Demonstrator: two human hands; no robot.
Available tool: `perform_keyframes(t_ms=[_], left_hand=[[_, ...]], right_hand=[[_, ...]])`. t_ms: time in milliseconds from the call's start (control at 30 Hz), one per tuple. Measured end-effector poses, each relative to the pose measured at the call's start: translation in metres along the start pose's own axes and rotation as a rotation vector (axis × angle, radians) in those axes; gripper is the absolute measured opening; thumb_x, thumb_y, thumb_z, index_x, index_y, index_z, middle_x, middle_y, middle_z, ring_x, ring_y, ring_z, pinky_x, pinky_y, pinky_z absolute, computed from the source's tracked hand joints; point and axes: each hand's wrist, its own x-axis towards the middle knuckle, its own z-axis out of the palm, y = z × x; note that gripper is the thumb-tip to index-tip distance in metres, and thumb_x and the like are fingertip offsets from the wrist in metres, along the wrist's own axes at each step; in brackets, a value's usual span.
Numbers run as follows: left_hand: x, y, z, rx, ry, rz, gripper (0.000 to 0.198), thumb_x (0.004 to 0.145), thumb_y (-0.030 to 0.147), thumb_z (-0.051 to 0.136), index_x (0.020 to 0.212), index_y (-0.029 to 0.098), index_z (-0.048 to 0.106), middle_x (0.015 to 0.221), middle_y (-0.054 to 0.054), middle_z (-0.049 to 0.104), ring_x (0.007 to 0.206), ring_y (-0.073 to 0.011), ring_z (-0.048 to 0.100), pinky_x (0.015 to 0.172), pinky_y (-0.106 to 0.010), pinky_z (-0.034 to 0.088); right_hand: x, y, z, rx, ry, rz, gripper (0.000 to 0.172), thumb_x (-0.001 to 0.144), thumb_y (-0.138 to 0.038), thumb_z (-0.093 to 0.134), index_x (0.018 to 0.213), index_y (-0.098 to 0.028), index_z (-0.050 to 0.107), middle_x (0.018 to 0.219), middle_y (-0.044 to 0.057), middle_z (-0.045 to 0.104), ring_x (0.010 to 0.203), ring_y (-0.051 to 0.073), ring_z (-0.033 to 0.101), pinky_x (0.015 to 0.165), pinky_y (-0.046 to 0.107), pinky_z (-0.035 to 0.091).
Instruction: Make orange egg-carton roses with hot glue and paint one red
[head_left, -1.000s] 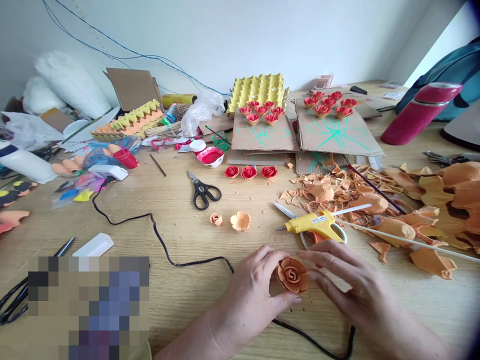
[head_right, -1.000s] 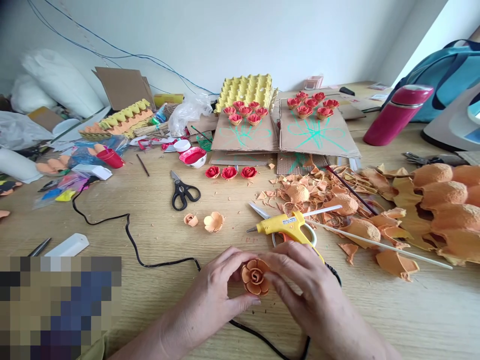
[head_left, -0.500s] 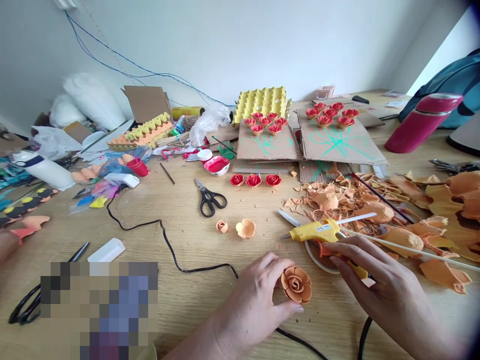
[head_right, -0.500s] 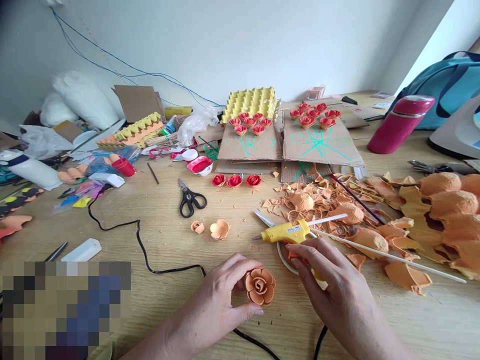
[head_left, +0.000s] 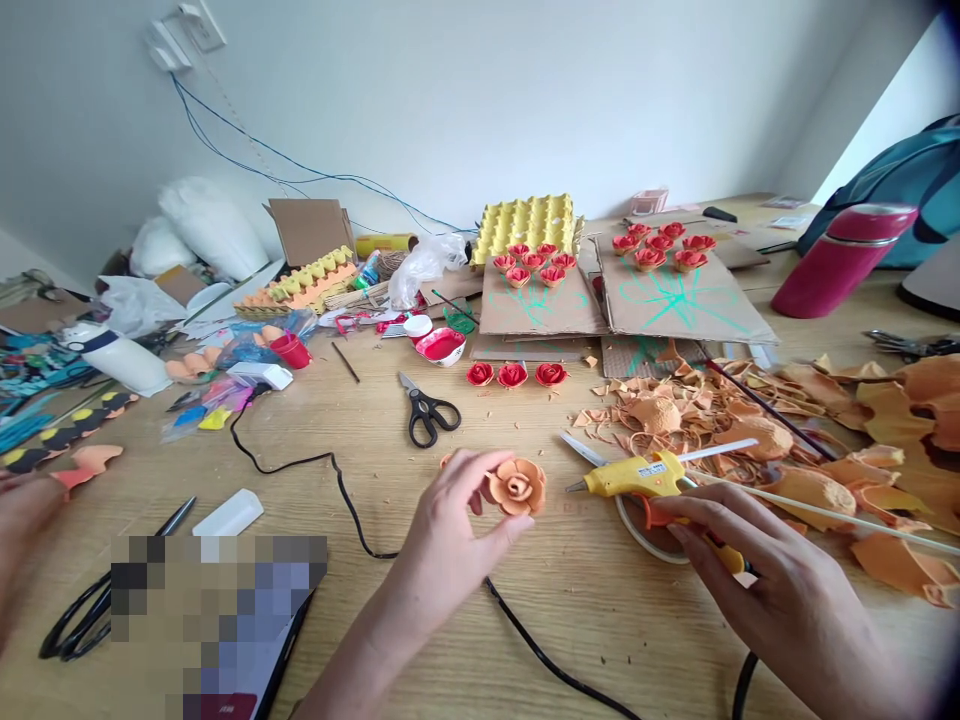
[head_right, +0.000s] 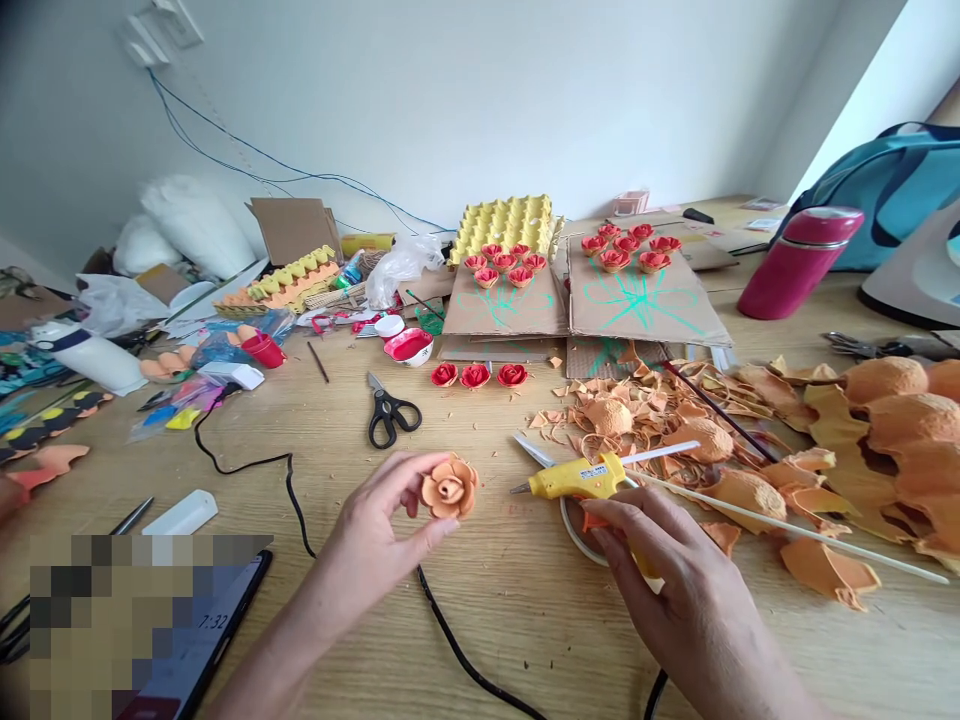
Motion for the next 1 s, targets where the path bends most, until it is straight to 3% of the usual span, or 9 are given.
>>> perform_keyframes(t_ms=[67,167,267,333,567,733,867,1000], left_hand=[[0.007,-0.012,-0.005,0.004,0.107,-0.027,0.045,0.083,0.014,0.074,0.127,0.023,0.067,0.115,-0.006,0.072,0.085,-0.0183,0.068,0.08,-0.032,0.058],[0.024,-0.027,-0.012,0.078,0.144,-0.101,0.042,0.085,0.02,0.072,0.127,0.022,0.066,0.118,-0.008,0.072,0.091,-0.02,0.071,0.08,-0.032,0.059],[0.047,-0.034,-0.017,0.167,0.119,-0.14,0.041,0.084,0.02,0.073,0.125,0.021,0.068,0.116,-0.008,0.073,0.091,-0.0209,0.072,0.076,-0.031,0.06],[0.062,-0.037,-0.017,0.203,0.082,-0.139,0.039,0.08,0.02,0.077,0.119,0.022,0.072,0.114,-0.007,0.075,0.093,-0.0223,0.073,0.08,-0.033,0.06],[0.095,-0.05,0.004,0.303,-0.047,-0.153,0.029,0.075,0.019,0.084,0.103,0.022,0.076,0.105,-0.007,0.079,0.091,-0.0261,0.076,0.082,-0.036,0.06],[0.095,-0.058,0.01,0.325,-0.078,-0.154,0.029,0.075,0.023,0.085,0.102,0.022,0.076,0.103,-0.006,0.08,0.09,-0.0269,0.077,0.082,-0.037,0.061],[0.079,-0.06,-0.005,0.328,-0.042,-0.145,0.036,0.084,0.032,0.078,0.117,0.021,0.072,0.116,-0.01,0.077,0.102,-0.0273,0.076,0.091,-0.039,0.061],[0.051,-0.061,-0.02,0.338,-0.037,-0.133,0.03,0.086,0.031,0.073,0.114,0.02,0.073,0.118,-0.011,0.076,0.107,-0.0291,0.074,0.096,-0.042,0.059]], right_hand=[[0.0,0.002,0.0,-0.019,0.004,-0.001,0.017,0.106,-0.026,0.055,0.119,-0.029,0.066,0.113,0.005,0.071,0.098,0.018,0.072,0.081,0.027,0.057],[-0.001,0.005,0.001,-0.042,0.039,0.02,0.021,0.107,-0.029,0.053,0.124,-0.028,0.066,0.115,0.006,0.071,0.097,0.019,0.072,0.081,0.03,0.057],[-0.002,0.008,0.002,-0.048,0.031,0.013,0.023,0.107,-0.031,0.053,0.127,-0.029,0.065,0.115,0.006,0.072,0.096,0.02,0.073,0.08,0.031,0.058],[-0.002,0.009,0.002,-0.042,0.005,0.015,0.023,0.107,-0.032,0.054,0.127,-0.029,0.065,0.114,0.006,0.072,0.095,0.02,0.073,0.079,0.031,0.058],[-0.004,0.008,0.005,0.01,0.011,0.058,0.02,0.107,-0.032,0.054,0.123,-0.031,0.067,0.117,0.006,0.071,0.101,0.022,0.071,0.084,0.035,0.056],[-0.004,0.009,0.005,0.032,-0.02,0.075,0.018,0.107,-0.032,0.053,0.116,-0.03,0.068,0.115,0.006,0.071,0.099,0.022,0.071,0.085,0.036,0.057],[-0.002,0.007,0.003,0.028,-0.019,0.08,0.019,0.107,-0.035,0.052,0.115,-0.029,0.069,0.116,0.007,0.071,0.099,0.023,0.072,0.085,0.037,0.058],[-0.001,0.005,0.0,0.009,-0.018,0.053,0.021,0.108,-0.035,0.051,0.117,-0.029,0.069,0.115,0.008,0.071,0.099,0.023,0.073,0.083,0.036,0.06]])
